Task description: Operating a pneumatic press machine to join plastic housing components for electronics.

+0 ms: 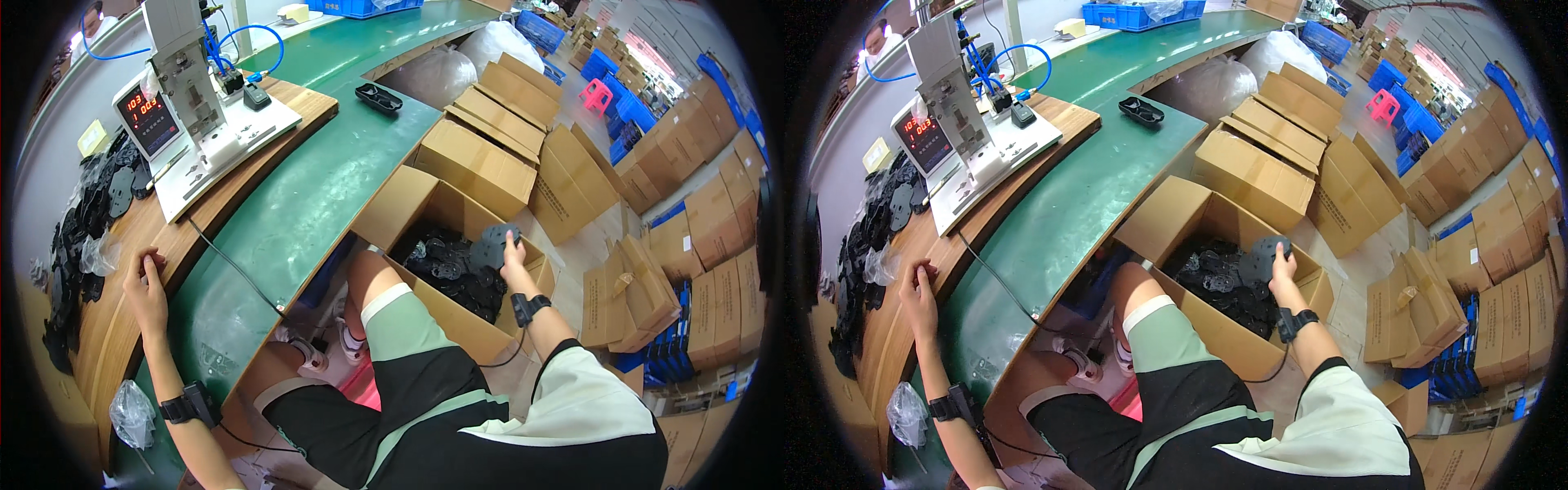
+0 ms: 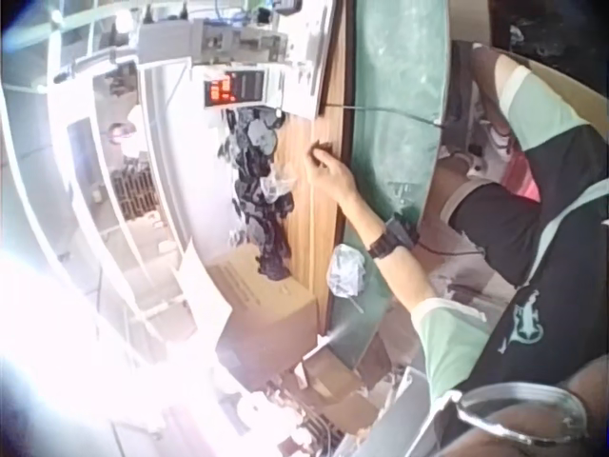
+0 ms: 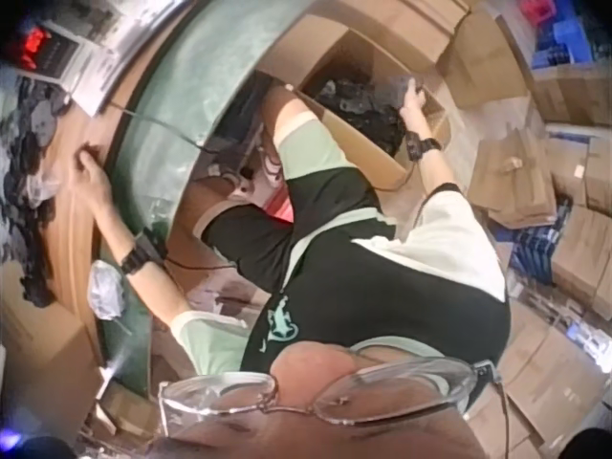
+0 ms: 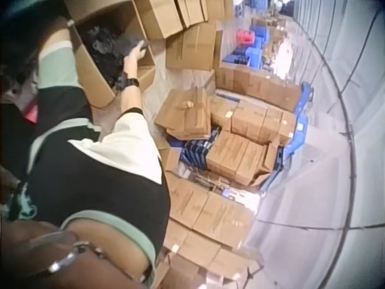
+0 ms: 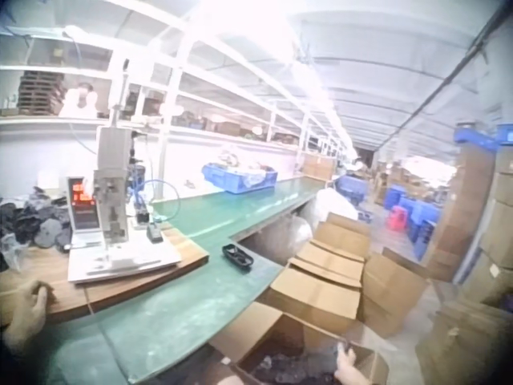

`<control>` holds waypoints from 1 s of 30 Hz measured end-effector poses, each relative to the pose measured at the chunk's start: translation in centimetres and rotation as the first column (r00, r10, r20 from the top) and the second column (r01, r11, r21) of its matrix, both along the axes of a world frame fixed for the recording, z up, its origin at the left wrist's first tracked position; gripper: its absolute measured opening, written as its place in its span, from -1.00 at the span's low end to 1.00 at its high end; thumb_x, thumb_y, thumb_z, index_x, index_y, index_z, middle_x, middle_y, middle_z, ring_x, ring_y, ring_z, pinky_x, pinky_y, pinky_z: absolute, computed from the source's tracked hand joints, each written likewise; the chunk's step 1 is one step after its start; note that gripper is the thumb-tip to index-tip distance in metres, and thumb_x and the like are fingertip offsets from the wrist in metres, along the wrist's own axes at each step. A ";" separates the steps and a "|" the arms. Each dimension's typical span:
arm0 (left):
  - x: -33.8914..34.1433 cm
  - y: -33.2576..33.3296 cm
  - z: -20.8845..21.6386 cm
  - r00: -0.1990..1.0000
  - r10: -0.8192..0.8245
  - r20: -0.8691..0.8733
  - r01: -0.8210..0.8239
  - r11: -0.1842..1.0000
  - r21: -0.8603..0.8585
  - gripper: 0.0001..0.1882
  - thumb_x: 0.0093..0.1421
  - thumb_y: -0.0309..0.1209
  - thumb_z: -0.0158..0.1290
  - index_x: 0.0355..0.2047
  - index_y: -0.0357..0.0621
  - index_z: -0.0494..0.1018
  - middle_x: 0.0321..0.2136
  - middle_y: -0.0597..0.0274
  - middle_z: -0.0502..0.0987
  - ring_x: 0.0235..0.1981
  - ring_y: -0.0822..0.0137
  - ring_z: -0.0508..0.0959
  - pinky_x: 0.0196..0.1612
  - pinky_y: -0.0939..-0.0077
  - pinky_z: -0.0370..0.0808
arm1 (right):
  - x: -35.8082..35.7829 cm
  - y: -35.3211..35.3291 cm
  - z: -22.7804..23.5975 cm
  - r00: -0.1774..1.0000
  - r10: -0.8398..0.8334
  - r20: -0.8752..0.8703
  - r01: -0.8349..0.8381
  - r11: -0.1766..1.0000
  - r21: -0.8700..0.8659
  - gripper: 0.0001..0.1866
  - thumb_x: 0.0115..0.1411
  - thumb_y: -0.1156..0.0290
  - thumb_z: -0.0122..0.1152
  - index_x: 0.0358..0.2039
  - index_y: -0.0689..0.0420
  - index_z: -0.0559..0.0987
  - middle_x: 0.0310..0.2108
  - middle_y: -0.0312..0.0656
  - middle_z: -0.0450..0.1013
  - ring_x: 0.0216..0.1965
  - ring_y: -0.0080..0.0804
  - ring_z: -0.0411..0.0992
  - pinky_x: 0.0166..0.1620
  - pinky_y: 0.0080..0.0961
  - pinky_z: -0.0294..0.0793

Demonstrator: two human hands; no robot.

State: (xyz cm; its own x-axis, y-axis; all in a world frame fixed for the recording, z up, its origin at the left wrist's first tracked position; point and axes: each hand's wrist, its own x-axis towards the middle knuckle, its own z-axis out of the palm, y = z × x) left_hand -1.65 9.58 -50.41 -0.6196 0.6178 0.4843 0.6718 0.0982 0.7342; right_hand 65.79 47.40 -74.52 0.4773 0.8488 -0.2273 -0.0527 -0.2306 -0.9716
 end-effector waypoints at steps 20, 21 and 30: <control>2.3 0.1 1.2 0.993 0.080 -0.086 -0.085 0.995 -0.056 -0.78 0.48 -0.47 -0.02 -0.14 -0.34 0.59 -0.36 0.08 0.69 -0.28 0.32 0.70 -0.13 0.38 0.61 | -10.1 -6.7 -6.3 0.159 0.646 0.747 -0.560 0.682 -0.471 -0.38 0.15 0.11 0.51 0.22 -0.09 0.58 0.26 -0.10 0.38 0.39 0.02 0.20 0.35 0.06 0.33; 2.2 -0.2 1.4 0.994 0.072 -0.088 -0.076 0.996 -0.048 -0.79 0.48 -0.49 -0.03 -0.15 -0.35 0.58 -0.37 0.08 0.69 -0.27 0.32 0.71 -0.13 0.39 0.61 | -11.6 -7.4 -6.3 0.223 0.619 0.753 -0.559 0.714 -0.421 -0.50 0.23 0.19 0.42 0.18 -0.07 0.59 0.22 -0.10 0.41 0.35 0.02 0.25 0.34 0.01 0.33; 1.8 -0.4 2.0 0.933 0.234 -0.274 -0.248 0.969 -0.016 -0.82 0.28 -0.58 0.05 -0.14 -0.25 0.58 -0.04 -0.06 0.61 0.02 0.00 0.57 0.09 0.14 0.49 | -25.3 -18.1 13.3 0.616 0.439 0.654 -0.775 0.485 0.404 -0.71 0.24 0.64 0.09 -0.04 0.19 0.58 0.07 -0.02 0.47 0.15 -0.04 0.40 0.24 -0.19 0.37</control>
